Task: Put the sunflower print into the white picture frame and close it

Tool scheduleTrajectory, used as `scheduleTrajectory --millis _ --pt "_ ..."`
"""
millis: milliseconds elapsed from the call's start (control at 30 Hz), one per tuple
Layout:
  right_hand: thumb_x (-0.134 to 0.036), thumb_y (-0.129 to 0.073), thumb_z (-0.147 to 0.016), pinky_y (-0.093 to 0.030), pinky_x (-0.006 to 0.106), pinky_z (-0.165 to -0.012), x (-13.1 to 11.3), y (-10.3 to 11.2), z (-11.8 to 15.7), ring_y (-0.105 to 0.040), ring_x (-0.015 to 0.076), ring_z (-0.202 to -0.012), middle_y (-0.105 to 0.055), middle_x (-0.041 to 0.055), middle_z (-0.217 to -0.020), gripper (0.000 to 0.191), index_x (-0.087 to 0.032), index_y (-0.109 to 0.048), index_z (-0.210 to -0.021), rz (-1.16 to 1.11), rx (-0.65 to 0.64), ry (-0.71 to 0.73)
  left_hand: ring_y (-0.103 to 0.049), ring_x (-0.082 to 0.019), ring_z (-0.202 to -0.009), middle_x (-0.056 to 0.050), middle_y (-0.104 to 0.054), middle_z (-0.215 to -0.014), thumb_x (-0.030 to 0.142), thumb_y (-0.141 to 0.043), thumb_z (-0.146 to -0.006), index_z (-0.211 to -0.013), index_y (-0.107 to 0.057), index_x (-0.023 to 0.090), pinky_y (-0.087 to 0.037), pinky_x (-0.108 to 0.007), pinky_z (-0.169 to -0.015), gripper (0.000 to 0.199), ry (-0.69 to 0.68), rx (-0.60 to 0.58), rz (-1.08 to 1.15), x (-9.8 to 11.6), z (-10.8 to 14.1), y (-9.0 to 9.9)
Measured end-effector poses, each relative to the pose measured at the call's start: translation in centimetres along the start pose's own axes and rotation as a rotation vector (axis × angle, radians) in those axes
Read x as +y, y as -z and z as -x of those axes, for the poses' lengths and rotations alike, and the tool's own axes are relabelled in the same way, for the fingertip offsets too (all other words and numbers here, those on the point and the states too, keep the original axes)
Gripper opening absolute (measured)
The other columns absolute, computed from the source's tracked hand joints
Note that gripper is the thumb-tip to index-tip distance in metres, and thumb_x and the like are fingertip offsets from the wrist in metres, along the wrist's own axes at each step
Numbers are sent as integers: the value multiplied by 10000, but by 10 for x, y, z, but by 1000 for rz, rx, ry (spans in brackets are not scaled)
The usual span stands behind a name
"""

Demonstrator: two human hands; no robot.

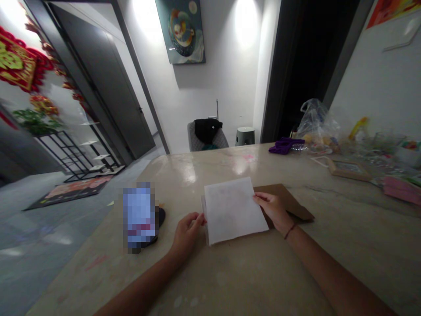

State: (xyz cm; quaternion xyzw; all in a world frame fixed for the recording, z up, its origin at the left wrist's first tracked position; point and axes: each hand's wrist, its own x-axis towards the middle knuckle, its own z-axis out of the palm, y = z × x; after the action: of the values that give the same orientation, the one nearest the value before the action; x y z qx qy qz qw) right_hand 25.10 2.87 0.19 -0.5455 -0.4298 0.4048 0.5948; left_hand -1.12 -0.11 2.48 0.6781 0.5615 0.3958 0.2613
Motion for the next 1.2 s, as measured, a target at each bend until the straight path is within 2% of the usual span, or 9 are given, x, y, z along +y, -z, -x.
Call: scheduleTrajectory --millis 167,333,433,567,767,933,1200 --pt "-372 -660 -563 -485 349 -675 6 0 -1 -641 220 -704 -712 100 -784 325 -126 -702 -772 76 -28 -43 -591 -208 -795 -51 -653 -804 401 -457 -771 -801 -621 169 -440 -329 -735 286 39 108 -234 -11 -6 -5" --pt "-378 -648 -583 -487 363 -724 8 -1 -1 -647 241 -781 -708 111 -844 347 -120 -703 -809 101 -42 -15 -558 -227 -956 -85 -645 -995 308 -532 -751 -1067 -577 154 -395 -383 -871 354 -46 29 -443 -13 -6 -8" --pt "-387 -642 -593 -490 376 -748 9 -3 -1 -646 249 -816 -701 118 -887 365 -122 -700 -838 97 -50 7 -551 -222 -962 -79 -641 -1008 263 -512 -761 -1082 -577 160 -386 -387 -888 343 -98 -9 -477 -11 -4 -8" --pt "-376 -621 -619 -491 382 -758 11 -7 0 -649 250 -809 -698 134 -886 350 -112 -701 -834 157 -36 71 -563 -211 -893 -57 -653 -897 228 -502 -747 -1051 -597 166 -396 -380 -864 325 -141 -8 -481 -9 -2 -8" --pt "-324 -606 -640 -502 351 -668 13 -8 3 -650 224 -720 -709 107 -834 351 -115 -685 -911 252 -119 101 -572 -208 -796 -42 -644 -776 328 -462 -785 -1060 -587 163 -403 -381 -823 344 -98 -17 -486 -6 1 -8" --pt "-310 -579 -665 -497 337 -689 9 -8 4 -644 207 -731 -706 97 -848 356 -119 -673 -950 297 -145 122 -572 -214 -796 -41 -635 -753 285 -433 -791 -1074 -574 159 -396 -379 -820 341 -95 -49 -510 -5 1 -8" --pt "-312 -555 -679 -497 334 -720 6 -10 4 -643 210 -777 -704 96 -849 301 -138 -676 -894 253 -74 152 -562 -211 -763 -50 -623 -732 306 -419 -811 -1082 -576 142 -400 -365 -779 354 -106 -59 -510 -7 1 -7"
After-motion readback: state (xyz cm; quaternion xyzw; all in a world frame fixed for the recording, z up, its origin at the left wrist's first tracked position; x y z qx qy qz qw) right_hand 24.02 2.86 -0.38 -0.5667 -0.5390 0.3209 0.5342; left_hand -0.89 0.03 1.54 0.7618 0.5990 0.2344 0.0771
